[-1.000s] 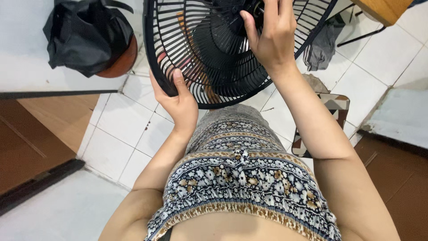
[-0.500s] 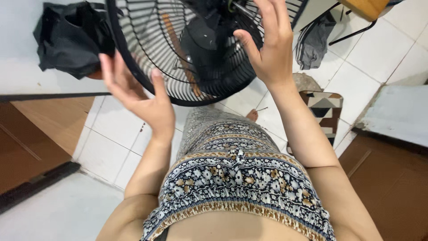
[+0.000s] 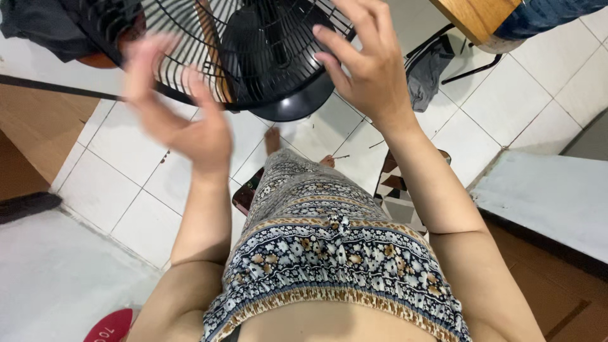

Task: The person disassembles a standing fan by removing the front grille and wiping the motor housing with a cloth. They then reattach the front grille and install a purple fan blade onto the motor shaft.

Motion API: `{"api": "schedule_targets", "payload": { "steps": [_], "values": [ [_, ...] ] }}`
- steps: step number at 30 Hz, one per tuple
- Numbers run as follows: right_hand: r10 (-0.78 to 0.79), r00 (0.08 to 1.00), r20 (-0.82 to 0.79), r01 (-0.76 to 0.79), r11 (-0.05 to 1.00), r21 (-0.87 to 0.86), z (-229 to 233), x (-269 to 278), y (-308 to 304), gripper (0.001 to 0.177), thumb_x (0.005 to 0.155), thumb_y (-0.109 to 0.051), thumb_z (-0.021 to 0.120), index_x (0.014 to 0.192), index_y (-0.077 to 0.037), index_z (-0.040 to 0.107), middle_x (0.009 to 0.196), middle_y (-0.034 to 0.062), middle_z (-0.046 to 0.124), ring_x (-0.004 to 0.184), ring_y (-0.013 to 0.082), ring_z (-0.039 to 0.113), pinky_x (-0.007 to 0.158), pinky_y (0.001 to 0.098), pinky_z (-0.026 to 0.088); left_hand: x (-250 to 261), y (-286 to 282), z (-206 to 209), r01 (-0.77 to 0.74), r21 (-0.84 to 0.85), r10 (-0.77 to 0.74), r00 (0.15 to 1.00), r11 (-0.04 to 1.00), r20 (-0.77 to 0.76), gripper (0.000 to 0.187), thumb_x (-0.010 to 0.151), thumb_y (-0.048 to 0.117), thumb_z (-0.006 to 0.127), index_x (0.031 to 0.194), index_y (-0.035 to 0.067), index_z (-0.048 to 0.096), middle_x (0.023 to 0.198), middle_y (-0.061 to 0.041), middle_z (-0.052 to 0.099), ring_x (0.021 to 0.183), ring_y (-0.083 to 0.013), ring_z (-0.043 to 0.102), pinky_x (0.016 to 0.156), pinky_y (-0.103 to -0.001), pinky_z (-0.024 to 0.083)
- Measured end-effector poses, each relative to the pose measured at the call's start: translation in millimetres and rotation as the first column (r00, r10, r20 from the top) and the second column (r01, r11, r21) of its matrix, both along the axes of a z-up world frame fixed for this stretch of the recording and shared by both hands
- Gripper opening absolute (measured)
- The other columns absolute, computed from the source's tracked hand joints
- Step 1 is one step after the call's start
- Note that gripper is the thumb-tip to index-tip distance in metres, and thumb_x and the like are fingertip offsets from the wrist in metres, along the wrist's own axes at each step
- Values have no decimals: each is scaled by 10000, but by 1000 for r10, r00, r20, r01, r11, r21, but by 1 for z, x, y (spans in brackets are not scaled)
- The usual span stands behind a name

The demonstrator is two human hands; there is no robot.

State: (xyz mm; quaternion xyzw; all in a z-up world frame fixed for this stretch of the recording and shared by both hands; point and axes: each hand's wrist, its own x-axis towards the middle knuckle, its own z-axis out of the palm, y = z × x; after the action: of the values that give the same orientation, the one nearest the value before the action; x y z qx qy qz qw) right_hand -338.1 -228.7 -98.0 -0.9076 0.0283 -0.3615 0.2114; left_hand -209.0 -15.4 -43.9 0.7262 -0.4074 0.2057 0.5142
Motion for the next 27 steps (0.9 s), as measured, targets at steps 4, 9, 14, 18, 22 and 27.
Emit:
{"api": "schedule_targets", "payload": {
  "steps": [4, 9, 14, 18, 22, 27],
  "values": [
    [114, 993, 11, -111, 985, -131, -1, -14, -12, 273, 880, -93, 829, 1114, -75, 688, 1351, 82, 577, 1292, 333, 522, 1028, 430, 507, -24, -46, 10, 404, 307, -410, 911, 862, -48, 385, 998, 106, 795, 1337, 80, 614, 1369, -62, 624, 1347, -296, 504, 1171, -401, 394],
    [119, 993, -13, -119, 991, -65, -4, -32, -34, 224, 872, -53, 841, 1027, -5, 686, 1201, 89, 632, 1154, 316, 610, 939, 425, 507, -32, -118, -8, 565, 266, -561, 822, 781, -101, 239, 925, 103, 819, 1152, 137, 751, 1238, -18, 702, 1180, -238, 632, 1062, -361, 442],
    [65, 997, -37, -65, 998, -11, -13, -52, -70, 183, 807, -67, 859, 939, -38, 735, 1056, 78, 683, 1107, 310, 617, 946, 410, 529, -30, -176, -62, 665, 22, -640, 727, 747, -248, 176, 851, 73, 840, 1020, 89, 793, 1040, -50, 771, 948, -188, 697, 900, -313, 513],
    [47, 999, -14, -44, 982, 185, -30, -64, -102, 221, 810, -80, 869, 993, -34, 754, 1060, 81, 699, 1131, 305, 615, 999, 405, 533, -38, -231, -120, 643, -486, -712, 134, 591, -689, 121, 921, 55, 783, 1023, -10, 775, 1007, -130, 772, 904, -156, 727, 826, -286, 597],
    [-56, 991, 125, 0, 914, 407, -52, -63, -130, 199, 864, -85, 863, 1019, -51, 744, 1127, 76, 730, 1217, 303, 624, 1049, 399, 524, -44, -275, -175, 420, -711, -675, -261, 564, -690, 235, 1032, 90, 683, 1174, -97, 675, 1072, -174, 737, 959, -202, 713, 855, -305, 586],
    [-493, 866, 84, 379, 757, 533, -68, -45, -145, 254, 892, -206, 864, 1087, -126, 721, 1214, 147, 616, 1215, 317, 546, 1078, 454, 437, -34, -315, -210, 329, -713, -572, -434, 619, -696, 450, 1045, 103, 574, 1454, -57, 474, 1352, -211, 626, 1181, -231, 671, 1006, -310, 565]
  ]
}}
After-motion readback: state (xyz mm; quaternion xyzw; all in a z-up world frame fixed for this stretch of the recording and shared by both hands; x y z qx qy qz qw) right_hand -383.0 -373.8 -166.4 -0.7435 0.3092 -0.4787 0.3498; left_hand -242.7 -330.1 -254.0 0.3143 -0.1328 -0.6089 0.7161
